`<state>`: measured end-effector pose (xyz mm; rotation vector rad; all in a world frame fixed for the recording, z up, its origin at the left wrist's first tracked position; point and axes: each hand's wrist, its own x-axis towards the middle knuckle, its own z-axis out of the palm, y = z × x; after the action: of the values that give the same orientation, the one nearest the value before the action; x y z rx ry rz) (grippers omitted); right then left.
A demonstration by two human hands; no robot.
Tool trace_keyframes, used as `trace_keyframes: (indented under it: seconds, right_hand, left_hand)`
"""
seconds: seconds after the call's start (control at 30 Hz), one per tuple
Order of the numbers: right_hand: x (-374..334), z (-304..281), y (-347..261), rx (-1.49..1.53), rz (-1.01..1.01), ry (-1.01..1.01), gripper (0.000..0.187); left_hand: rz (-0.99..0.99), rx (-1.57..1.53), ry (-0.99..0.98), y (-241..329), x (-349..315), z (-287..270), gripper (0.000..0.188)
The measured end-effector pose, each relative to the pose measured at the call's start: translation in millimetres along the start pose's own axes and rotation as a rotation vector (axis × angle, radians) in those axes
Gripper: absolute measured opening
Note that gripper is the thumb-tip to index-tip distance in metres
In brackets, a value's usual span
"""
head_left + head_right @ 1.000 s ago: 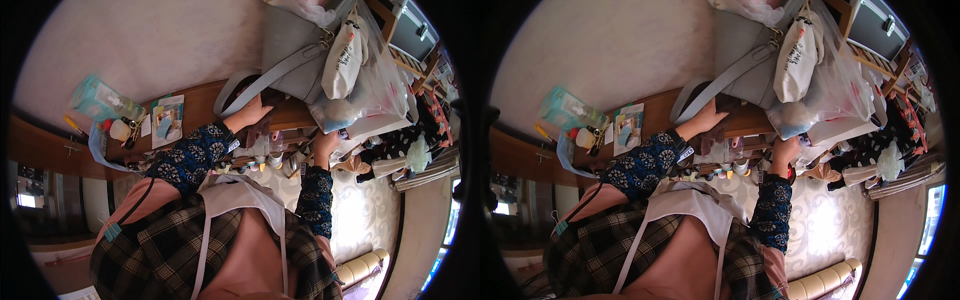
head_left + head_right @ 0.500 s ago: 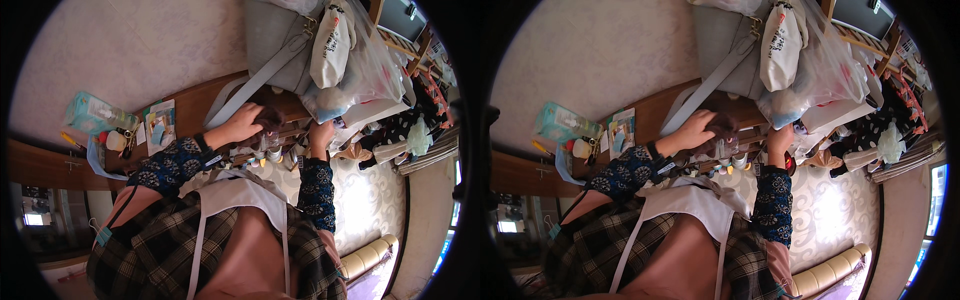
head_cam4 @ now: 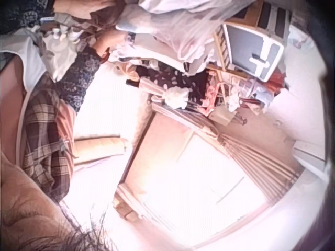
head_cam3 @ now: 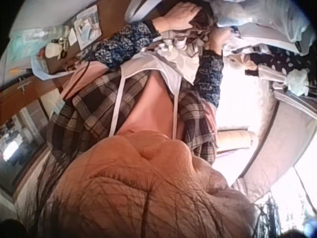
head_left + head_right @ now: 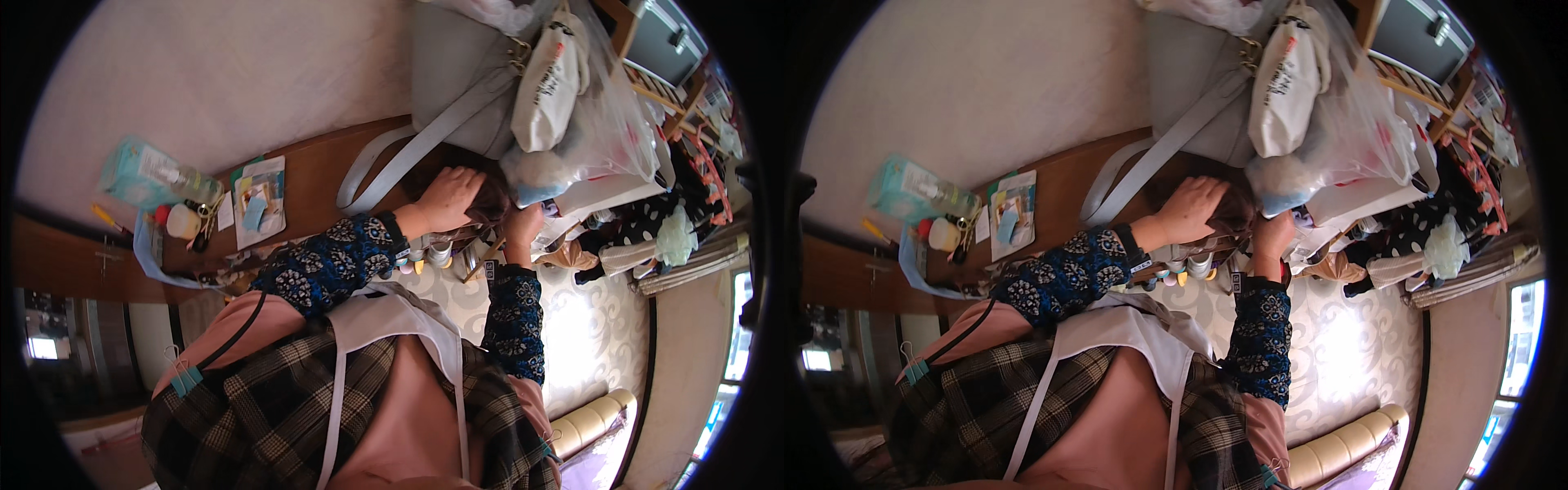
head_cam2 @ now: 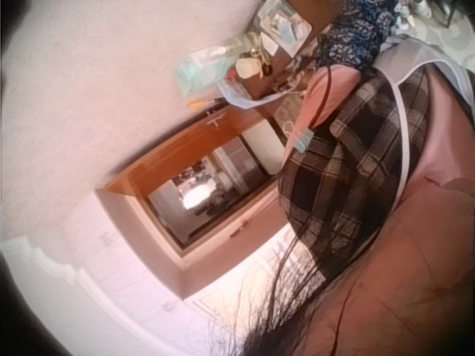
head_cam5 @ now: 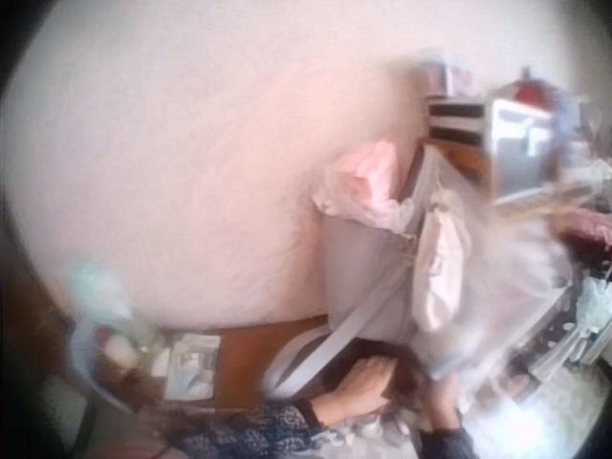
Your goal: The person organizes items on a wooden shelf, moving a face mask, a bottle, and a hair tie, then wipes the shelf surface with a cloth. They place a plastic bag on the shelf and continue to rearrange small items.
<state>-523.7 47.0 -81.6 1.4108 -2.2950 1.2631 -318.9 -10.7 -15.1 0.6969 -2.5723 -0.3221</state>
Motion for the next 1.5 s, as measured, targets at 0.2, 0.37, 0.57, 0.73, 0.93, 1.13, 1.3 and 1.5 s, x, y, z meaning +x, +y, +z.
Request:
trace_keyframes:
  seconds: [0.2, 0.37, 0.57, 0.73, 0.93, 1.13, 1.3, 1.5]
  right_hand:
    - [-0.7, 2.3, 2.7, -0.076, -0.003, 0.031, 0.021]
    - [-1.4, 3.3, 7.1, -0.089, 0.005, 0.000, 0.019]
    - [-1.8, 5.9, 10.5, -0.116, 0.042, -0.030, 0.023]
    - [-0.2, 6.6, 10.9, -0.087, 0.022, 0.007, 0.026]
    - [-19.5, -28.9, 15.7, 0.048, -0.015, -0.068, 0.032]
    - [-84.5, -61.4, -44.4, 0.570, 0.027, -0.401, 0.025]
    - [-58.5, -37.9, -153.6, 1.049, 0.292, -0.799, 0.053]
    - [-74.3, -3.2, -222.9, 1.217, 0.695, -1.212, 0.024]
  left_hand:
    - [0.046, 0.199, 0.002, 4.3, -30.9, -12.6, 0.080]
    - [0.001, 0.313, 0.012, -2.3, -77.5, -30.3, 0.078]
    - [-0.101, 0.358, -0.008, -17.9, -132.9, -54.3, 0.060]
    - [-0.116, 0.294, 0.036, -10.9, -177.1, -86.1, 0.059]
    - [-0.174, 0.049, 0.337, 32.0, -225.7, -112.2, 0.062]
    - [-0.513, -0.441, 0.705, 46.6, -265.3, -141.8, 0.057]
    - [-0.590, -0.689, 0.857, 36.5, -277.9, -139.7, 0.065]
    - [-0.627, -0.824, 0.875, 27.1, -289.8, -125.9, 0.067]
